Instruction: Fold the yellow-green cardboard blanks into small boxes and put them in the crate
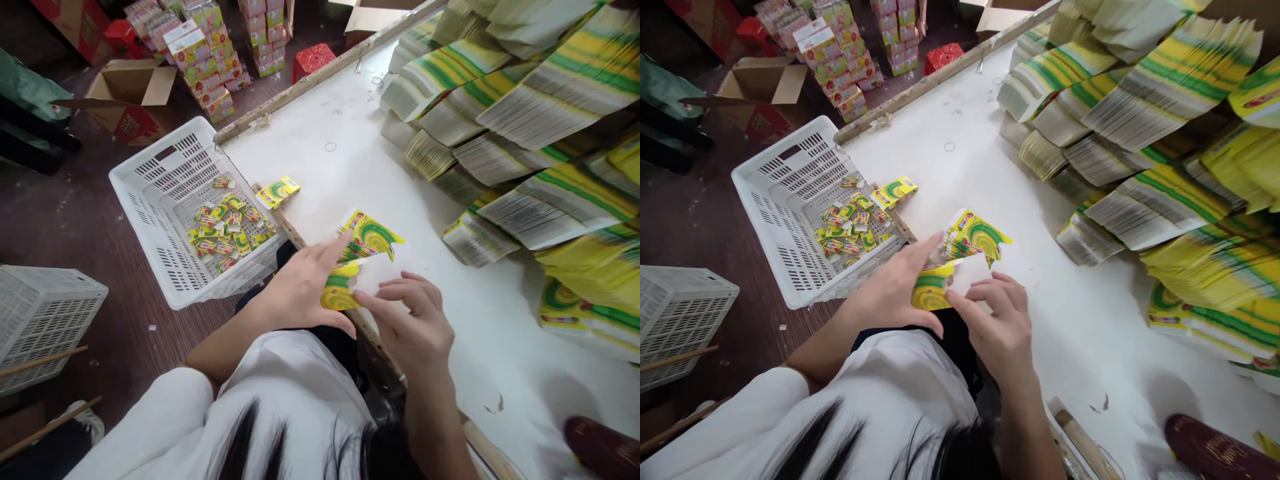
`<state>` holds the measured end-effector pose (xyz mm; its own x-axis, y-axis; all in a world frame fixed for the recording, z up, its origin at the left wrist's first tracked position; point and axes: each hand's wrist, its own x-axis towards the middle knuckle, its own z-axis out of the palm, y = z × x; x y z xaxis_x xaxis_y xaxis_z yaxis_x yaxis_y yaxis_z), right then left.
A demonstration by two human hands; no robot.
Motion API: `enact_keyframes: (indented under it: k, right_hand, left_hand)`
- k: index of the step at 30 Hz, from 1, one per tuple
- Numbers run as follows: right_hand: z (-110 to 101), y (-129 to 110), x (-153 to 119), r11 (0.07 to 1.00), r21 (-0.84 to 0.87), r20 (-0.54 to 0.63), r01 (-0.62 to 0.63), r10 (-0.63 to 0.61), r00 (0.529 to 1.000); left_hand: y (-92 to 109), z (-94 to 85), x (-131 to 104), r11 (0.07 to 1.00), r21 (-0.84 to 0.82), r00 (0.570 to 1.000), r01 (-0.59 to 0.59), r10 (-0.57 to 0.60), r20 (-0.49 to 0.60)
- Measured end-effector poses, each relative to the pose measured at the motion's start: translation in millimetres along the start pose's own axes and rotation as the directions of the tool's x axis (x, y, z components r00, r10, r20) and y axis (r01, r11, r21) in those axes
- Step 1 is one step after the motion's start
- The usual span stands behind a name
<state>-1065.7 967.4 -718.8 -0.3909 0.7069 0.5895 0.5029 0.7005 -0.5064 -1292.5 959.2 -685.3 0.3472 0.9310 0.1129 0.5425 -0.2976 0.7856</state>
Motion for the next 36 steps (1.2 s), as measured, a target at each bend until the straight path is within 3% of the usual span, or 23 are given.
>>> enact_keyframes:
  k: [2,3,4,6,8,10,11,13,17,21,24,27,30,33,36]
  right_hand:
    - [5,-7,0,0.998,0.057,-0.024,-0.021,0.022,0.999]
    - [8,-10,-1,0.99,0.115,-0.079,-0.087,0.096,0.992]
    - [11,-13,-1,0.963,0.202,-0.135,-0.176,0.206,0.969]
    - [19,-16,-3,0.817,0.437,-0.14,-0.376,0.475,0.869]
    - [27,-16,-3,0.534,0.645,0.066,-0.546,0.674,0.736]
    - [33,-13,-2,0.245,0.729,0.322,-0.64,0.702,0.635]
    - [36,-10,-1,0.143,0.743,0.406,-0.653,0.68,0.611]
    - [39,-5,0,0.058,0.753,0.475,-0.655,0.64,0.604]
    - [42,-5,0,0.1,0.747,0.463,-0.657,0.631,0.623]
    - [45,-9,-6,0.263,0.701,0.358,-0.663,0.674,0.646]
    - [43,-11,-11,0.426,0.669,0.305,-0.609,0.589,0.748]
    - [38,-17,-11,0.681,0.557,0.312,-0.475,0.358,0.88]
    - [35,-21,-8,0.856,0.385,0.265,-0.344,0.254,0.93]
    - [34,-15,-8,0.847,0.38,0.16,-0.371,0.335,0.929]
    - [34,-6,-11,0.818,0.409,0.09,-0.404,0.404,0.91]
  left_hand:
    - [-2,10.5,1,0.993,-0.013,0.984,0.121,-0.118,0.137]
    - [-4,16.8,1,0.985,-0.026,0.975,0.169,-0.163,0.151]
    - [-6,23.1,1,0.979,-0.036,0.972,0.198,-0.192,0.135]
    - [-8,34.9,-2,0.982,-0.035,0.981,0.187,-0.185,0.064]
    - [-9,44.5,-6,0.992,-0.023,0.992,0.124,-0.123,0.018]
    - [-10,51.7,-8,0.999,-0.02,0.998,0.046,-0.046,-0.035]
    - [-10,54.4,-8,1.0,-0.021,0.998,0.004,-0.005,-0.058]
    - [-12,58.1,-7,0.998,-0.017,0.994,-0.061,0.059,-0.091]
    - [-14,61.2,-4,0.997,-0.013,0.995,-0.082,0.081,-0.049]
    - [-14,61.9,-4,0.999,-0.046,1.0,0.012,-0.012,0.002]
    - [-16,63.0,-5,0.996,-0.04,0.996,0.084,-0.083,0.025]
    - [-22,67.2,-6,0.996,-0.047,0.997,0.071,-0.071,-0.001]
    - [-26,71.6,-6,0.999,-0.034,0.994,0.024,-0.027,-0.106]
    - [-23,67.7,-6,0.999,0.047,0.982,0.016,-0.007,-0.186]
    - [-18,54.1,-7,0.976,0.188,0.985,0.106,-0.077,-0.155]
